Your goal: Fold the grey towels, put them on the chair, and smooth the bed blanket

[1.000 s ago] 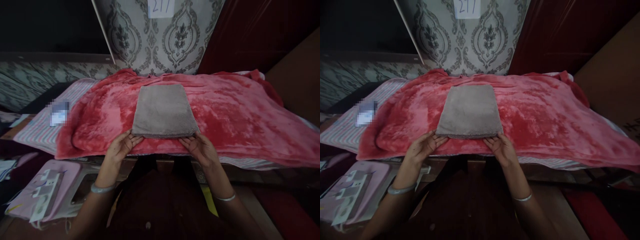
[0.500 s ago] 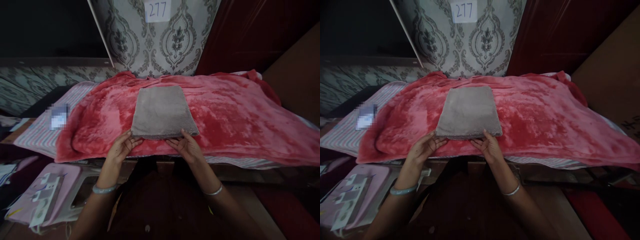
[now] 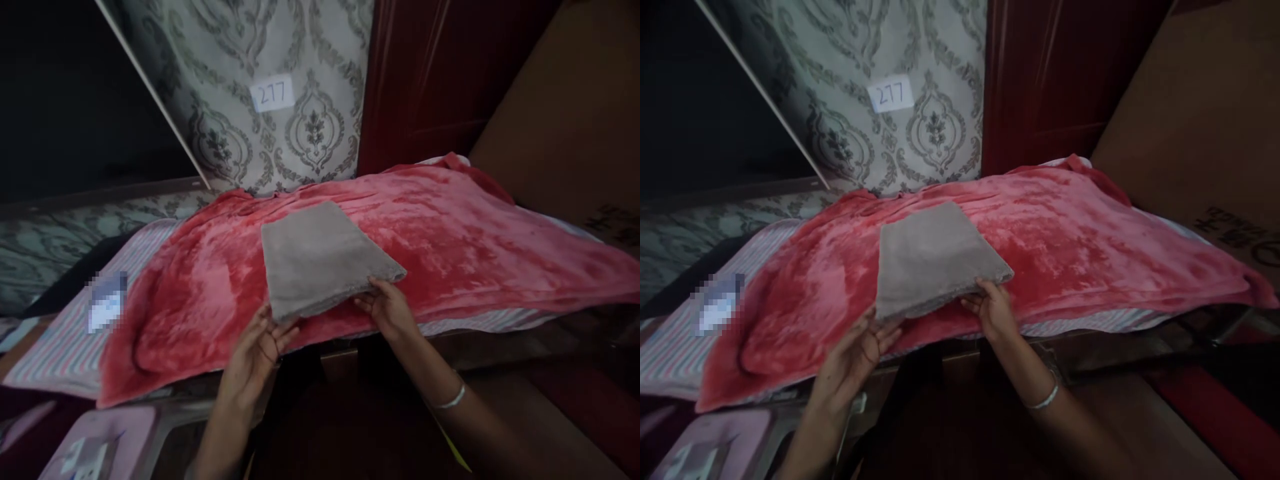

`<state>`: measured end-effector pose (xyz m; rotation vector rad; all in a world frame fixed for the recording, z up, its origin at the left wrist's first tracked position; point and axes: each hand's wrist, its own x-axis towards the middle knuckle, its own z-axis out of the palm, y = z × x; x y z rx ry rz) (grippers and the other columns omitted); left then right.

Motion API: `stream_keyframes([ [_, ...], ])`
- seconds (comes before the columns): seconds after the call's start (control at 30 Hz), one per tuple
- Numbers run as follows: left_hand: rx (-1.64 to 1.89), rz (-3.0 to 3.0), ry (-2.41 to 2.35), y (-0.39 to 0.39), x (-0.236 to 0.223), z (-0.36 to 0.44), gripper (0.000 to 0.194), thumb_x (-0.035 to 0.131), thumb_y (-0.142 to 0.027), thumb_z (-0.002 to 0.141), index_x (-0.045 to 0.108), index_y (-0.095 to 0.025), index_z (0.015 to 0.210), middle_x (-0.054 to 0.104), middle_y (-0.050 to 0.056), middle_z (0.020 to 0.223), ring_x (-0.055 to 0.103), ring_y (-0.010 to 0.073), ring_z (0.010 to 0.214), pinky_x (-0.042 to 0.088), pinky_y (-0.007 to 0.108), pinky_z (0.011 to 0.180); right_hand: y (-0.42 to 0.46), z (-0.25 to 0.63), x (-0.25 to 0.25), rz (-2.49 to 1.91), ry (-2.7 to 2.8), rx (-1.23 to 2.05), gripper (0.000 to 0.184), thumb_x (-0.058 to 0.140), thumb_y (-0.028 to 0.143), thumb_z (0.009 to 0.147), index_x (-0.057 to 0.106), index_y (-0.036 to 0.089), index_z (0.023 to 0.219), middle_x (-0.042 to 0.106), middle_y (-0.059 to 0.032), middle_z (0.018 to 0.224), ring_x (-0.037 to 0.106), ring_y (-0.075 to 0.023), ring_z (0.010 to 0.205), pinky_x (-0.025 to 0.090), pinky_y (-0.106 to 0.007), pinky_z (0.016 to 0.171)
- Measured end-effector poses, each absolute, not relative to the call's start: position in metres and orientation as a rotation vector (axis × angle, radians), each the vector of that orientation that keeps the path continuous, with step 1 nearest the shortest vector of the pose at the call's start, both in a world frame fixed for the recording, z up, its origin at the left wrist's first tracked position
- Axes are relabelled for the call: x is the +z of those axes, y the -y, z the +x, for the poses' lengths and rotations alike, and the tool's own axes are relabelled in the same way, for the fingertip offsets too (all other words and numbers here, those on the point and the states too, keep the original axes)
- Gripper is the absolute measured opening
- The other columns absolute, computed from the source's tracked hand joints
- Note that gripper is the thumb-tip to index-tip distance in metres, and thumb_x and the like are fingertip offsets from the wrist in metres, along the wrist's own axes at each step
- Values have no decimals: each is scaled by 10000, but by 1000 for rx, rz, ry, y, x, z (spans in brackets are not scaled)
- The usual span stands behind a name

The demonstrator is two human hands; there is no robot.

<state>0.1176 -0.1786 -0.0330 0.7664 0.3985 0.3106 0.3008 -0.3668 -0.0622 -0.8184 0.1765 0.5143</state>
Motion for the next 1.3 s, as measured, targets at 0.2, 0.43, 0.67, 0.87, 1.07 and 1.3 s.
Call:
stream_keyframes([
  [0.2,269,710,-405,190,-61,121,105,814,-228,796,759,-269,875,781,23,1076,747,277,1078,563,491,1082,377,296,-72,-812,-72,507,454,862,353,727,617,266,1099,774,-28,1034,753,-236,828,652,-449,788],
  [0.43,264,691,-399,185,-70,123,118,780,-189,814,755,-266,900,785,23,1127,742,269,1101,577,464,1055,354,286,-62,-712,-188,556,519,894,327,661,610,286,1093,780,-13,1091,750,-247,886,652,-448,768],
  [0.67,219,737,-390,190,-61,118,178,774,-250,843,757,-243,1020,770,78,1193,722,302,1160,554,451,1065,348,295,-61,-714,-222,482,454,817,124,575,640,258,972,775,27,857,722,-220,763,661,-407,690],
  [0.87,167,969,-403,187,-44,111,342,817,-369,818,741,-170,1086,782,162,1089,765,318,975,611,413,838,412,324,-62,-849,-136,427,382,855,150,547,687,207,886,784,-14,874,718,-203,732,640,-308,639],
  [1.07,227,1178,-329,162,-16,154,376,856,-405,760,729,-179,1032,790,115,979,757,247,849,596,349,766,477,347,-72,-996,-252,388,307,813,174,541,703,233,821,792,-15,894,721,-224,755,625,-300,625],
  [1.3,426,1739,-410,123,-15,269,358,773,-440,699,718,-174,932,756,88,935,696,218,852,534,311,756,483,345,-91,-1028,-259,339,365,831,265,547,731,225,896,795,-23,952,735,-248,874,630,-302,710],
])
